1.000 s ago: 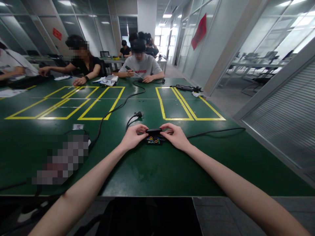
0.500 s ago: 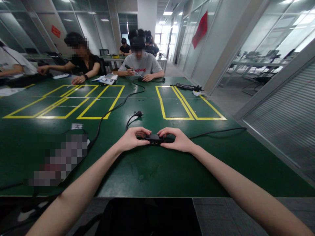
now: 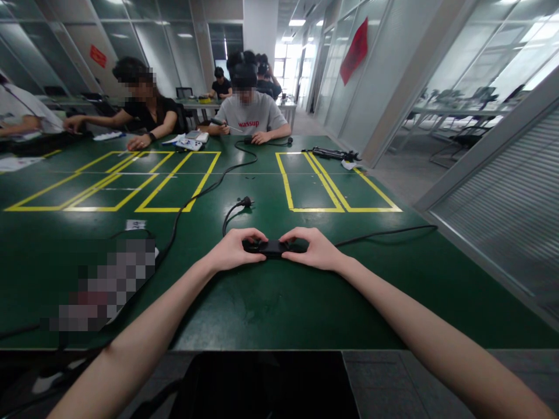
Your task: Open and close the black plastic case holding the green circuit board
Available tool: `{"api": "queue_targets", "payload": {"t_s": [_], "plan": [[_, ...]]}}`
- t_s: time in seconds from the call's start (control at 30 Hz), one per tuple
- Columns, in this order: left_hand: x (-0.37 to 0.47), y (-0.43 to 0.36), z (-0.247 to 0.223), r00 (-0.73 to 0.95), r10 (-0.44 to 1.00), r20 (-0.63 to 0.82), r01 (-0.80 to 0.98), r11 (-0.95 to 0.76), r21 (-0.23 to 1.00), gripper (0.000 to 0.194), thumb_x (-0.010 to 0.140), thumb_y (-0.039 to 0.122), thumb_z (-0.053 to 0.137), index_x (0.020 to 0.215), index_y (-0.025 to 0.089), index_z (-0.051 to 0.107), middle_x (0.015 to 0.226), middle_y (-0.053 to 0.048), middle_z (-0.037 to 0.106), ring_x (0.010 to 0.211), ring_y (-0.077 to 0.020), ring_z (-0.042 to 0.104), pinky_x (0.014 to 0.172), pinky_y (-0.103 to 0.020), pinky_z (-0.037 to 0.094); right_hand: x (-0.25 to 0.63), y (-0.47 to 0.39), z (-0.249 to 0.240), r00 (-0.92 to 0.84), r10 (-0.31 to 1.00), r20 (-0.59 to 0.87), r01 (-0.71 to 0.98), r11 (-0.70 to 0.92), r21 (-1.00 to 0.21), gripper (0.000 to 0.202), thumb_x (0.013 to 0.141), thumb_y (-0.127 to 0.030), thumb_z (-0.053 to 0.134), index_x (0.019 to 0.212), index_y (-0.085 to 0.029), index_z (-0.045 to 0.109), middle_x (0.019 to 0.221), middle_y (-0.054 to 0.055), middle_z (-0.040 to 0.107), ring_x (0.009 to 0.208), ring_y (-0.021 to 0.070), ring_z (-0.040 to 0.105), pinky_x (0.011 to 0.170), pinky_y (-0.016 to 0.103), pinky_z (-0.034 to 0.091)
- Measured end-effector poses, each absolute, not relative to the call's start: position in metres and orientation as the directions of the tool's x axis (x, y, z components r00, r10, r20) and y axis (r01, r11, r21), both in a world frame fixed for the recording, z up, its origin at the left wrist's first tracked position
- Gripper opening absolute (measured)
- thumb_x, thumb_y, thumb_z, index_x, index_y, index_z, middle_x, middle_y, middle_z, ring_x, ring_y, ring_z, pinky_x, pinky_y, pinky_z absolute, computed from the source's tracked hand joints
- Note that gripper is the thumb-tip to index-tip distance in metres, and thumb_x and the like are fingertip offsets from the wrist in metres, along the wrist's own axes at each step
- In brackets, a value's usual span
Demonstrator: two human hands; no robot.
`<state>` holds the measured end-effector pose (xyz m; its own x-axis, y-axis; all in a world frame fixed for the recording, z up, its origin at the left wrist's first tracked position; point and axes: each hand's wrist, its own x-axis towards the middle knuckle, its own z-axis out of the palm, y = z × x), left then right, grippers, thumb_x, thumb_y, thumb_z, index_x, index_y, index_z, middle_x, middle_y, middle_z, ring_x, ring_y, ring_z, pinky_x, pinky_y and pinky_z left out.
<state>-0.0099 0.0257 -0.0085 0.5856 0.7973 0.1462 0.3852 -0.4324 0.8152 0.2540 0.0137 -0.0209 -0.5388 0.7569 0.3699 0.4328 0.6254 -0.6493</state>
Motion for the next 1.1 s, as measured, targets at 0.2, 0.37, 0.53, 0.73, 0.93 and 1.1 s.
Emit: {"api": "queue_targets", "payload": {"t_s": [0.2, 0.37, 0.53, 0.73, 0.93, 1.1], "plan": [[-0.009, 0.026, -0.006, 0.59, 0.797, 0.132, 0.387, -0.422, 0.82, 0.035, 0.072, 0.029, 0.083, 0.103, 0.017, 0.074, 0.099, -0.005, 0.076, 0.094, -0.0211, 0.069, 0.092, -0.035, 0.054, 0.252, 0.015, -0.025, -0.569, 0.695, 0.439, 0.388, 0.698, -0.602, 0.012, 0.086, -0.033, 0.078, 0.091, -0.022, 0.075, 0.103, 0.009, 0.079, 0.096, 0.0237, 0.074, 0.088, 0.039, 0.058], [-0.009, 0.028, -0.007, 0.593, 0.799, 0.099, 0.393, -0.394, 0.831, 0.035, 0.072, 0.028, 0.083, 0.103, 0.017, 0.073, 0.099, -0.005, 0.076, 0.093, -0.0214, 0.069, 0.091, -0.035, 0.054, 0.251, 0.015, -0.029, -0.575, 0.683, 0.449, 0.414, 0.717, -0.56, 0.012, 0.087, -0.031, 0.078, 0.092, -0.022, 0.074, 0.104, 0.009, 0.078, 0.097, 0.0239, 0.074, 0.088, 0.039, 0.058], [-0.005, 0.029, -0.008, 0.588, 0.807, 0.056, 0.394, -0.346, 0.852, 0.031, 0.069, 0.024, 0.083, 0.096, 0.015, 0.07, 0.097, -0.005, 0.074, 0.089, -0.0201, 0.069, 0.085, -0.032, 0.053, 0.251, 0.015, -0.029, -0.601, 0.66, 0.45, 0.443, 0.744, -0.5, 0.012, 0.086, -0.03, 0.079, 0.093, -0.021, 0.074, 0.104, 0.009, 0.076, 0.097, 0.0241, 0.072, 0.085, 0.037, 0.057], [-0.001, 0.03, -0.004, 0.598, 0.801, 0.034, 0.425, -0.352, 0.834, 0.029, 0.068, 0.024, 0.081, 0.092, 0.016, 0.068, 0.092, -0.003, 0.073, 0.08, -0.0182, 0.067, 0.075, -0.029, 0.051, 0.25, 0.015, -0.03, -0.604, 0.653, 0.457, 0.469, 0.754, -0.46, 0.012, 0.086, -0.028, 0.079, 0.093, -0.02, 0.072, 0.103, 0.009, 0.075, 0.095, 0.0242, 0.072, 0.084, 0.037, 0.056], [0.008, 0.033, 0.005, 0.579, 0.814, 0.045, 0.592, -0.458, 0.663, 0.028, 0.063, 0.02, 0.083, 0.085, 0.018, 0.066, 0.085, 0.0, 0.072, 0.077, -0.02, 0.066, 0.066, -0.026, 0.046, 0.249, 0.015, -0.033, -0.595, 0.664, 0.453, 0.467, 0.745, -0.477, 0.013, 0.087, -0.029, 0.077, 0.092, -0.021, 0.067, 0.103, 0.008, 0.073, 0.094, 0.0233, 0.071, 0.083, 0.035, 0.055], [0.013, 0.026, 0.008, 0.604, 0.787, 0.127, 0.707, -0.602, 0.372, 0.024, 0.07, 0.027, 0.085, 0.085, 0.022, 0.067, 0.084, -0.001, 0.071, 0.082, -0.0238, 0.067, 0.07, -0.028, 0.046, 0.245, 0.018, -0.038, -0.609, 0.632, 0.479, 0.493, 0.775, -0.396, 0.022, 0.083, -0.03, 0.077, 0.092, -0.022, 0.059, 0.098, 0.007, 0.068, 0.09, 0.0227, 0.065, 0.078, 0.033, 0.051]]}}
